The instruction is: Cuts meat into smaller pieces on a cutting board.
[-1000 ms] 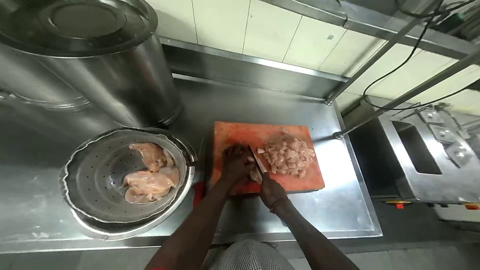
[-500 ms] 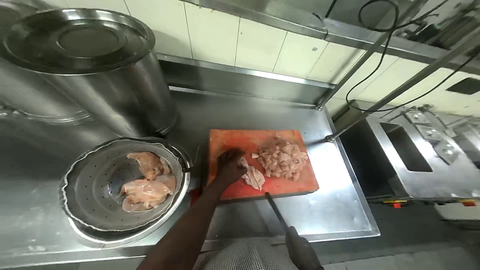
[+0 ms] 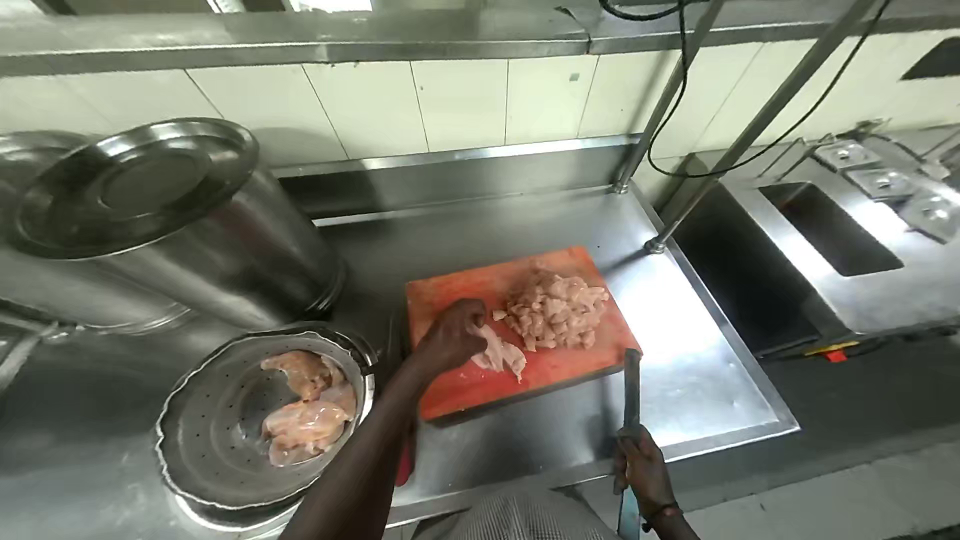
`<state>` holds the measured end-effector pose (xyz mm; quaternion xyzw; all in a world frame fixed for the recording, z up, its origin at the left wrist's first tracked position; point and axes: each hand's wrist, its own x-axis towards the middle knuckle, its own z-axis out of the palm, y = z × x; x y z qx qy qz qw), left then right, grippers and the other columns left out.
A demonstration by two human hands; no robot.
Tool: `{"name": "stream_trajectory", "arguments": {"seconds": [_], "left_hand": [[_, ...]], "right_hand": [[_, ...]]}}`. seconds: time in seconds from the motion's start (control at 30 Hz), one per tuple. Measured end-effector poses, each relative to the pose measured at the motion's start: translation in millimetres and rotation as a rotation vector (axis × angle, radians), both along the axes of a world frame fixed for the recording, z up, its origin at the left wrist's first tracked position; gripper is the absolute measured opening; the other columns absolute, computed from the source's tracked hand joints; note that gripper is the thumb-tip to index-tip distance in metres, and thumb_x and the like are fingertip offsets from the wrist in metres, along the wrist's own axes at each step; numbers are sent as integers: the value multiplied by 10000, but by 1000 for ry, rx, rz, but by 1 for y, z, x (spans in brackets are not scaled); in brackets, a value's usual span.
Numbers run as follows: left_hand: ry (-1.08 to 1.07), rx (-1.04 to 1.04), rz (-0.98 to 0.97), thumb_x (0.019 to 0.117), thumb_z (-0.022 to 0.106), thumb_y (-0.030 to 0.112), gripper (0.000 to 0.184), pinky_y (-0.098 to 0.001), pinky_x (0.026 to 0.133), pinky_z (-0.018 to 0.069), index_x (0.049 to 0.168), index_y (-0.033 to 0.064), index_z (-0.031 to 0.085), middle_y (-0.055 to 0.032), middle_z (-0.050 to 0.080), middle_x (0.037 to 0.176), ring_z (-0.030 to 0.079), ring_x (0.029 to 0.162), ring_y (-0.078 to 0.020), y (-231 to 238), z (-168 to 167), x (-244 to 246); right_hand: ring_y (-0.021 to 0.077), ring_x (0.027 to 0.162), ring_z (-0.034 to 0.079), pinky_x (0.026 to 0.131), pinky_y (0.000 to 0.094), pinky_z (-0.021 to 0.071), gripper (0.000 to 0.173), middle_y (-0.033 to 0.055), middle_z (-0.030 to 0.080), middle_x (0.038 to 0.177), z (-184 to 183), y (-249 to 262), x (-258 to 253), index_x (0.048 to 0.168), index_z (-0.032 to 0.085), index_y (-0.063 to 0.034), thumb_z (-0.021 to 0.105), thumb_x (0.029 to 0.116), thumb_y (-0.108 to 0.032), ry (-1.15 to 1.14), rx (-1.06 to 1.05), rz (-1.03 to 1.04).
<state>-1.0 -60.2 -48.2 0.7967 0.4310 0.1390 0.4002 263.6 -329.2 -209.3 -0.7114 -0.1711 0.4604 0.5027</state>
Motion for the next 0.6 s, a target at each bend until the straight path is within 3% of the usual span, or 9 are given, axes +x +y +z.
{"name": "stream_trajectory", "arguments": {"seconds": [0.13, 0.2, 0.27, 0.3, 0.37, 0.47, 0.6], "left_hand": [[-179, 97, 118, 776, 797, -29, 269, -473, 750, 531, 961, 10, 606, -147, 618, 985, 608, 873, -256, 24, 34, -2], [-159, 111, 237, 791, 816, -8, 304, -508, 762, 535, 1000, -19, 596, -187, 616, 999, 613, 885, -296, 39, 32, -4], [45, 131, 337, 836, 827, 104, 409, -598, 913, 519, 1173, -10, 625, -242, 618, 1203, 611, 1103, -394, 49, 9, -9], [194, 155, 357, 861, 812, 187, 499, -643, 1008, 479, 1298, 45, 619, -241, 587, 1346, 560, 1255, -428, 47, -8, -11], [339, 215, 288, 899, 767, 211, 532, -655, 1111, 394, 1395, 113, 599, -201, 526, 1484, 463, 1398, -425, 29, -39, -6], [285, 200, -43, 935, 702, 101, 498, -575, 1165, 389, 1421, 104, 593, -157, 565, 1473, 511, 1390, -347, -4, -74, 15], [304, 241, -97, 951, 660, 96, 385, -553, 1122, 426, 1335, 119, 661, -136, 667, 1326, 594, 1281, -332, -22, -106, 37]], "right_hand": [[171, 365, 478, 343, 351, 487, 159, 40, 455, 556, 0, 0, 1, 1153, 484, -18, 406, 1107, -148, 27, 0, 9], [170, 365, 476, 345, 351, 488, 156, 40, 449, 554, 0, 0, 2, 1154, 481, -23, 407, 1107, -152, 32, 8, 13], [175, 368, 479, 348, 356, 491, 159, 42, 450, 557, -1, -1, 2, 1165, 486, -25, 419, 1106, -156, 37, 10, 7], [179, 377, 477, 354, 362, 490, 162, 44, 452, 568, -1, -2, 2, 1179, 491, -24, 423, 1105, -151, 40, 7, 4], [178, 378, 474, 354, 362, 488, 161, 44, 453, 571, -1, -2, 3, 1182, 495, -25, 425, 1100, -145, 39, 10, 3], [176, 368, 478, 347, 362, 492, 145, 45, 455, 561, -1, -2, 2, 1150, 500, -21, 436, 1099, -141, 45, 7, -7], [176, 360, 472, 341, 362, 488, 151, 51, 454, 553, 0, -2, 3, 1149, 500, -16, 426, 1101, -138, 41, 0, -2]]}}
